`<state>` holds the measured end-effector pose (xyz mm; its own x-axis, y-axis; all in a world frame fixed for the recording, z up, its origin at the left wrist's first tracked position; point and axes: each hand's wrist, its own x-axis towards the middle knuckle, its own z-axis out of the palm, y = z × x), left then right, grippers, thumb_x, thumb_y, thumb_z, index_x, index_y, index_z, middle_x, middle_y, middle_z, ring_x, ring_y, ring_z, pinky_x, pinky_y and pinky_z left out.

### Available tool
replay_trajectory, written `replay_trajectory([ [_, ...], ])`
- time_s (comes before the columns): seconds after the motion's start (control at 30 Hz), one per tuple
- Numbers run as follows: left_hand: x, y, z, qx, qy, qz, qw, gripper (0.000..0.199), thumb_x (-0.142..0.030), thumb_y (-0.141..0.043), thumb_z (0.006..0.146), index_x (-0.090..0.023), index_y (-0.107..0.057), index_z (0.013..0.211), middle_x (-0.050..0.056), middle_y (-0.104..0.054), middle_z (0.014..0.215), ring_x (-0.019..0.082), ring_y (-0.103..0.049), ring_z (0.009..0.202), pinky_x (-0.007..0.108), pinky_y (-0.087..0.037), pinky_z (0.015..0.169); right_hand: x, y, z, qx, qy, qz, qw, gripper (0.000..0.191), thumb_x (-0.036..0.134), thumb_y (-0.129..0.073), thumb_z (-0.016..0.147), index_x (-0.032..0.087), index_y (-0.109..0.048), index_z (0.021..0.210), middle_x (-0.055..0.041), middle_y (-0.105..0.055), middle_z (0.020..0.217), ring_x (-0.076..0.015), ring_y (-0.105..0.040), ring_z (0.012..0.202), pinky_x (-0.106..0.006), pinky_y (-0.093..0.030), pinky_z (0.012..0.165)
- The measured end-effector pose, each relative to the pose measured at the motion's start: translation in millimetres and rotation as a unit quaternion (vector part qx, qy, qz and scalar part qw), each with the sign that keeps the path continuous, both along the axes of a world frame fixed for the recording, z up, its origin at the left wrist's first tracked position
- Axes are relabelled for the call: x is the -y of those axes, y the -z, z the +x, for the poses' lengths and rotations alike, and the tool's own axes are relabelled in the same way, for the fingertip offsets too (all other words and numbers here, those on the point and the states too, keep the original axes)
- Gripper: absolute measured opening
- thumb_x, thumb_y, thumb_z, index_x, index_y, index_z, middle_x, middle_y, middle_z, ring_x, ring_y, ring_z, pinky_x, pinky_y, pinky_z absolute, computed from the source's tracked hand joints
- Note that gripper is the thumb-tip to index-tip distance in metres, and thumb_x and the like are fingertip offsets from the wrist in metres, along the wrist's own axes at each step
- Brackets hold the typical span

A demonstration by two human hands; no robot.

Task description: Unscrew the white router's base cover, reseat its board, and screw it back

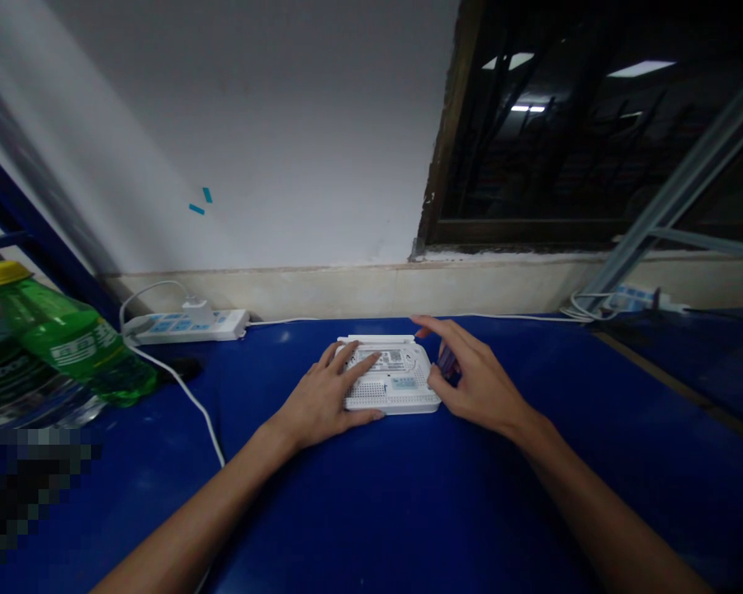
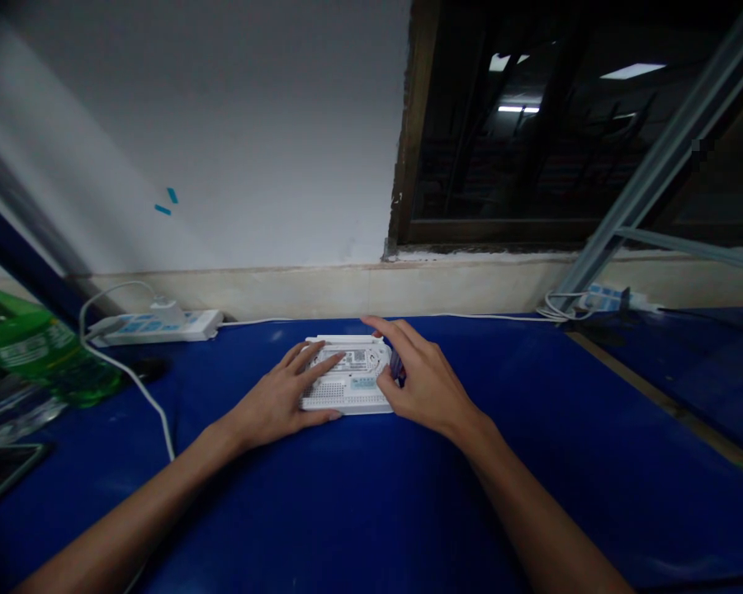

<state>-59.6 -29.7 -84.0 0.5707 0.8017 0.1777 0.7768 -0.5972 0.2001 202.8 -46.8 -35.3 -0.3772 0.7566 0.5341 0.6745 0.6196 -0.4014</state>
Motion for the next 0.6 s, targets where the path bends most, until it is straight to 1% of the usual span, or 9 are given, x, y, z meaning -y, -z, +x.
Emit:
replay_trajectory([
  [0.1,0.6,-0.9,-0.2,0.004,0.003,-0.004,1.000,0.087,-0.078,-0.050,0.083,-0.039,-0.021,0.154,0.009,-0.019,0.162,0.042,-0.019,0.146,0.061,-0.034,0.112,-2.3,3.2,1.5,0.005,0.009,-0.009,1.000,0.063,0.018,-0.058,0.086,0.032,-0.041,0.145,-0.0035,-0.064,0.114,-0.0132,-0.058,0.066,-0.030,-0.053,0.065],
  [0.17,0.8,-1.0,-0.4,0.006,0.004,-0.007,1.000,0.087,-0.079,-0.051,0.082,-0.039,-0.022,0.154,0.009,-0.019,0.162,0.042,-0.018,0.146,0.062,-0.033,0.112,-4.9,6.1,2.6,-0.004,0.002,-0.009,1.000,0.054,0.024,-0.057,0.091,0.032,-0.043,0.143,-0.0038,-0.066,0.111,-0.0129,-0.057,0.063,-0.031,-0.052,0.064],
  [0.2,0.7,-0.9,-0.5,0.007,0.004,-0.008,1.000,0.087,-0.078,-0.051,0.082,-0.039,-0.022,0.154,0.009,-0.019,0.162,0.043,-0.018,0.146,0.062,-0.033,0.111,-5.6,6.7,2.8,-0.008,-0.004,-0.007,1.000,0.053,0.024,-0.055,0.092,0.032,-0.044,0.143,-0.0039,-0.066,0.110,-0.0124,-0.056,0.062,-0.031,-0.052,0.064],
  [0.3,0.2,-0.9,-0.6,0.009,0.005,-0.008,1.000,0.087,-0.078,-0.051,0.083,-0.037,-0.023,0.154,0.009,-0.020,0.162,0.043,-0.018,0.146,0.063,-0.033,0.111,-3.3,3.9,1.9,-0.007,-0.024,-0.003,1.000,0.059,0.017,-0.055,0.089,0.032,-0.041,0.145,-0.0046,-0.064,0.116,-0.0122,-0.056,0.063,-0.030,-0.052,0.064],
  [0.4,-0.5,-0.6,-0.2,0.008,0.007,-0.003,1.000,0.086,-0.078,-0.050,0.083,-0.037,-0.023,0.154,0.008,-0.021,0.161,0.042,-0.018,0.146,0.062,-0.032,0.112,0.7,-0.3,0.0,0.009,-0.026,-0.002,1.000,0.069,0.011,-0.056,0.082,0.032,-0.040,0.146,-0.0047,-0.062,0.120,-0.0146,-0.059,0.072,-0.031,-0.053,0.068],
  [0.47,-0.7,0.3,0.1,0.008,0.008,-0.002,1.000,0.087,-0.079,-0.050,0.083,-0.037,-0.023,0.154,0.008,-0.021,0.161,0.042,-0.019,0.146,0.062,-0.033,0.112,0.5,0.5,-0.4,0.013,-0.016,-0.001,1.000,0.066,0.013,-0.057,0.083,0.031,-0.041,0.145,-0.0046,-0.063,0.118,-0.0152,-0.060,0.073,-0.031,-0.053,0.069],
  [0.6,-0.2,2.5,-0.6,0.009,0.005,-0.002,1.000,0.086,-0.078,-0.050,0.083,-0.037,-0.024,0.154,0.008,-0.021,0.161,0.041,-0.018,0.146,0.062,-0.031,0.113,-5.0,7.2,0.8,-0.002,-0.006,0.008,1.000,0.051,0.024,-0.055,0.092,0.030,-0.046,0.142,-0.0053,-0.066,0.113,-0.0131,-0.057,0.064,-0.030,-0.054,0.065],
])
